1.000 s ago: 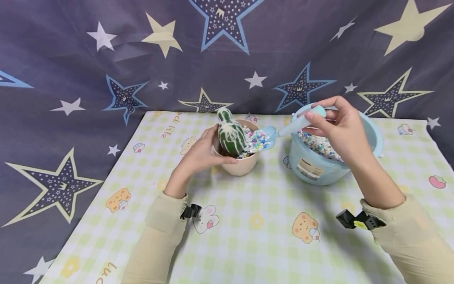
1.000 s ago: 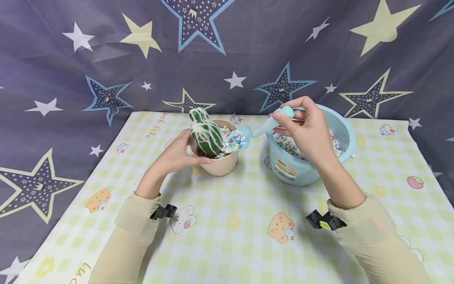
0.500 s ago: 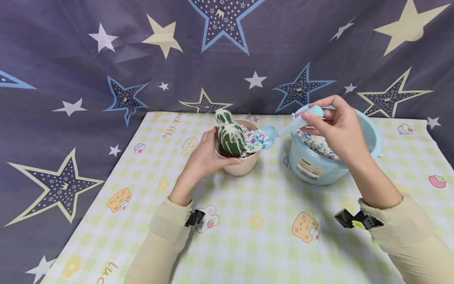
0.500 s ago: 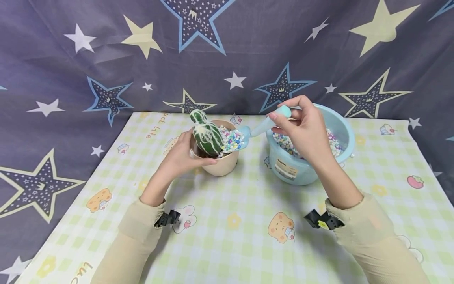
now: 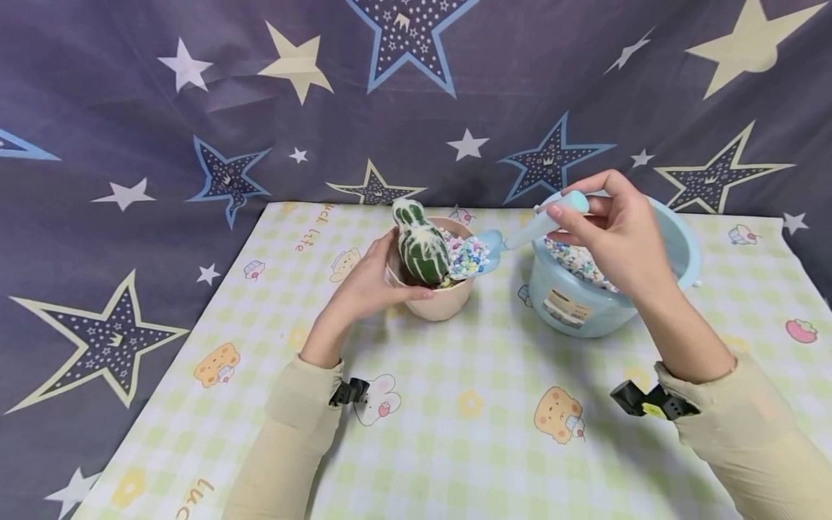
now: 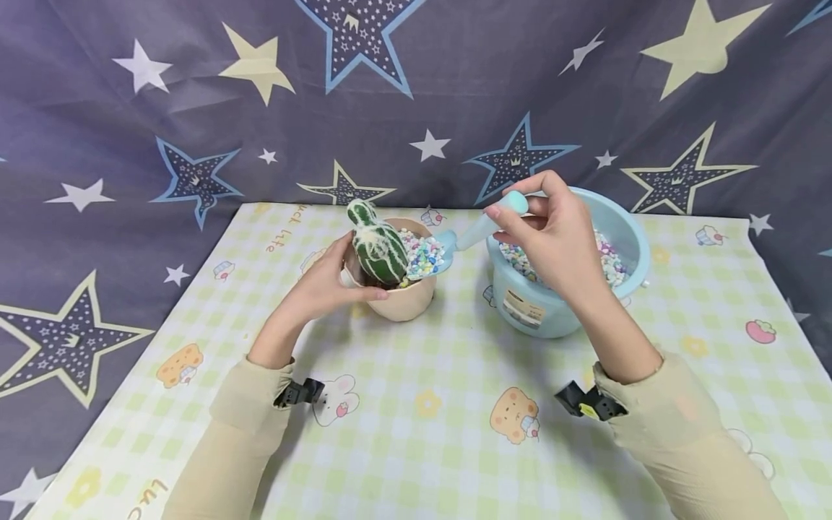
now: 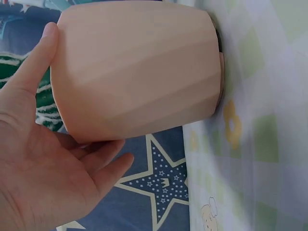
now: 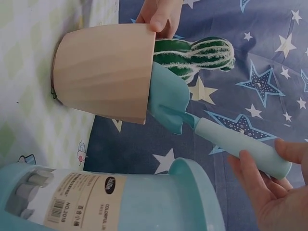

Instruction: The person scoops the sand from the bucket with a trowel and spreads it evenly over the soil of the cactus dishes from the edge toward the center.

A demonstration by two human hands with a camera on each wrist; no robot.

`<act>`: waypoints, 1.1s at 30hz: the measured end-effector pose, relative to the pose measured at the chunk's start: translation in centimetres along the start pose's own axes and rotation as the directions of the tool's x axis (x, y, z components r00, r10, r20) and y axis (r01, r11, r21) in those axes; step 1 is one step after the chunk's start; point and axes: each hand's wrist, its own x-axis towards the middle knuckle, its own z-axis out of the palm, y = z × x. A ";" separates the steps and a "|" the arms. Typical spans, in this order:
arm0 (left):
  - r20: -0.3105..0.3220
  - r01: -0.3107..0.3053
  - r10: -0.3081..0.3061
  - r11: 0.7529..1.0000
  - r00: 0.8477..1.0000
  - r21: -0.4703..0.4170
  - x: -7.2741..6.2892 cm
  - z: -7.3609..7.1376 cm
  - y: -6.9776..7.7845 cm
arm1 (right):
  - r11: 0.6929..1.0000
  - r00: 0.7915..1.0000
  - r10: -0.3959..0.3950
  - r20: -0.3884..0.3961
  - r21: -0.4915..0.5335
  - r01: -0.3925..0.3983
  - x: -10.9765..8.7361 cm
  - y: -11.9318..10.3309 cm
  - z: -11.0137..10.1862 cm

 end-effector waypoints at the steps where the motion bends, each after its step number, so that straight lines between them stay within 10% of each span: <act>1: -0.006 0.001 -0.001 1.000 1.000 0.005 -0.1 0.1 0.1 | 1.000 1.000 0.003 -0.003 -0.012 -0.003 0.0 0.0 0.0; 16: -0.039 0.086 -0.082 0.991 0.996 0.100 -0.9 0.7 1.4 | 0.978 0.999 -0.034 -0.002 -0.207 0.033 -0.5 -0.5 0.7; 24: 0.031 -0.078 0.078 0.997 0.996 -0.004 0.1 -0.6 0.6 | 0.973 1.000 -0.028 0.004 -0.231 0.028 -0.5 -0.9 0.6; 33: -0.002 -0.024 0.024 0.996 1.000 0.086 0.0 -0.4 0.4 | 0.942 0.999 -0.053 0.000 -0.332 0.050 -0.6 -1.4 0.9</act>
